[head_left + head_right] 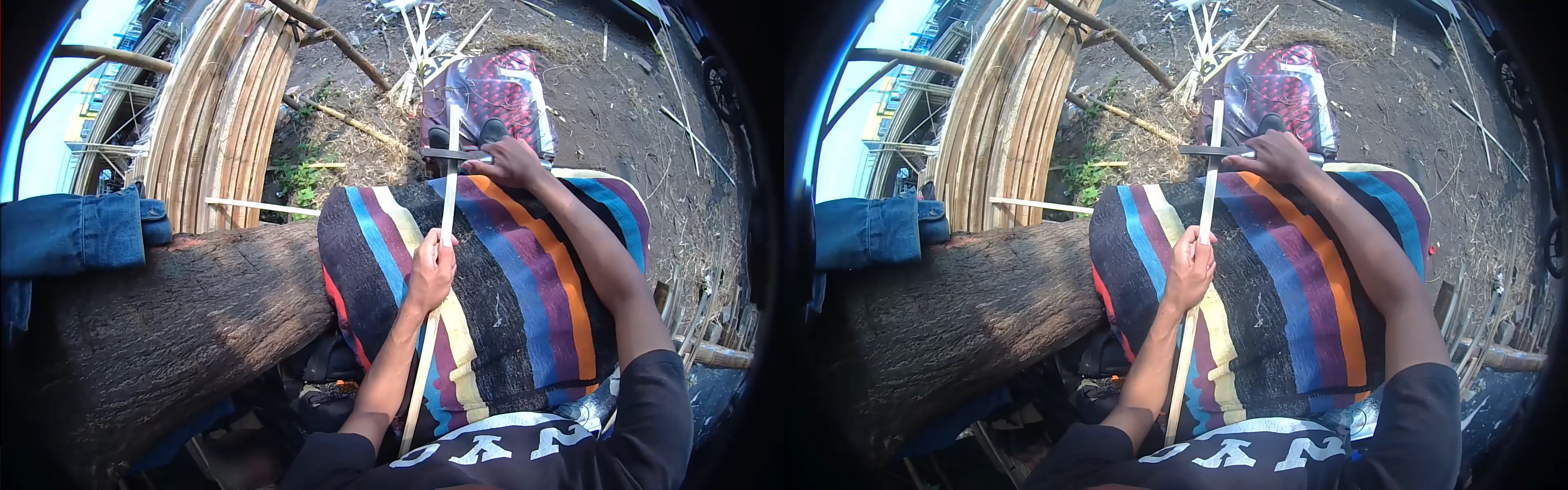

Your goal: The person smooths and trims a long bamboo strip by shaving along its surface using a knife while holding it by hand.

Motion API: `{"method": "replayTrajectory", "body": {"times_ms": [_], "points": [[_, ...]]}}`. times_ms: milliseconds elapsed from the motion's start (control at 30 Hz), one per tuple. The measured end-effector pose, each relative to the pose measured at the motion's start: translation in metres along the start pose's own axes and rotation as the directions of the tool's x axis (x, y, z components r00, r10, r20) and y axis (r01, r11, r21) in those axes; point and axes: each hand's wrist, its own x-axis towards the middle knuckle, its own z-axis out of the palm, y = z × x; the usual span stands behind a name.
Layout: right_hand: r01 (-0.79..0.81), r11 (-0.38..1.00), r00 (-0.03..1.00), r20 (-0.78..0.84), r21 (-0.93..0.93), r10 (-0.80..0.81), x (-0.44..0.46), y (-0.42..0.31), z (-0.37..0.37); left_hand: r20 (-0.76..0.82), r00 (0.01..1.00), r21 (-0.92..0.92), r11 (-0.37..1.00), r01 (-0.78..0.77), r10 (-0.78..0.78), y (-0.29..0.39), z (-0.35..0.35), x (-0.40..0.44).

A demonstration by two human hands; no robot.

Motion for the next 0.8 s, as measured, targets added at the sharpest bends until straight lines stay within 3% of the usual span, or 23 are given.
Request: {"method": "replayTrajectory", "body": {"times_ms": [67, 133, 233, 333, 400, 467, 500, 567, 600, 667, 733, 800], "points": [[-0.297, 0.955, 0.954, -0.052, -0.001, 0.297, 0.013, 0.040, 0.017, 0.010, 0.999, 0.138, 0.989, -0.046, 0.045, -0.012, 0.000, 0.000], [-0.589, 0.803, 0.795, -0.114, 0.091, 0.596, 0.013, 0.069, 0.024, 0.080, 0.997, 0.024, 1.000, 0.000, -0.002, 0.003, 0.008, -0.005], [-0.606, 0.775, 0.759, -0.162, 0.180, 0.631, 0.011, 0.040, -0.001, 0.057, 0.998, -0.154, 0.988, 0.017, -0.008, 0.019, 0.008, 0.002], [-0.434, 0.825, 0.813, -0.237, 0.363, 0.532, 0.012, 0.020, -0.016, 0.023, 1.000, -0.203, 0.979, -0.015, 0.020, 0.024, -0.007, 0.014], [-0.064, 0.923, 0.875, -0.423, 0.379, 0.235, 0.006, 0.013, -0.015, 0.046, 0.999, -0.400, 0.916, 0.028, -0.011, 0.030, -0.019, 0.014], [-0.003, 0.932, 0.958, -0.265, 0.363, 0.107, -0.011, -0.008, -0.023, 0.038, 0.995, -0.521, 0.848, 0.096, -0.090, 0.023, -0.029, 0.018], [0.043, 0.929, 0.964, -0.261, 0.369, 0.059, -0.021, -0.023, -0.020, 0.056, 0.992, -0.578, 0.806, 0.125, -0.113, 0.019, -0.031, 0.019], [0.125, 0.987, 0.987, -0.113, 0.100, -0.113, -0.034, -0.033, -0.011, 0.128, 0.979, -0.669, 0.714, 0.205, -0.162, 0.011, -0.033, 0.021], [0.210, 0.971, 0.975, -0.095, 0.113, -0.199, -0.039, -0.039, -0.003, 0.178, 0.966, -0.698, 0.668, 0.257, -0.185, 0.008, -0.033, 0.021], [0.334, 0.941, 0.936, -0.106, -0.044, -0.337, -0.043, -0.041, 0.020, 0.227, 0.948, -0.695, 0.644, 0.319, -0.224, 0.002, -0.033, 0.021], [0.338, 0.941, 0.938, -0.080, -0.011, -0.337, -0.043, -0.044, 0.024, 0.297, 0.936, -0.775, 0.525, 0.351, -0.188, -0.007, -0.035, 0.022], [0.351, 0.936, 0.936, -0.026, 0.019, -0.350, -0.042, -0.049, 0.016, 0.292, 0.946, -0.791, 0.521, 0.322, -0.141, -0.012, -0.036, 0.021]]}}
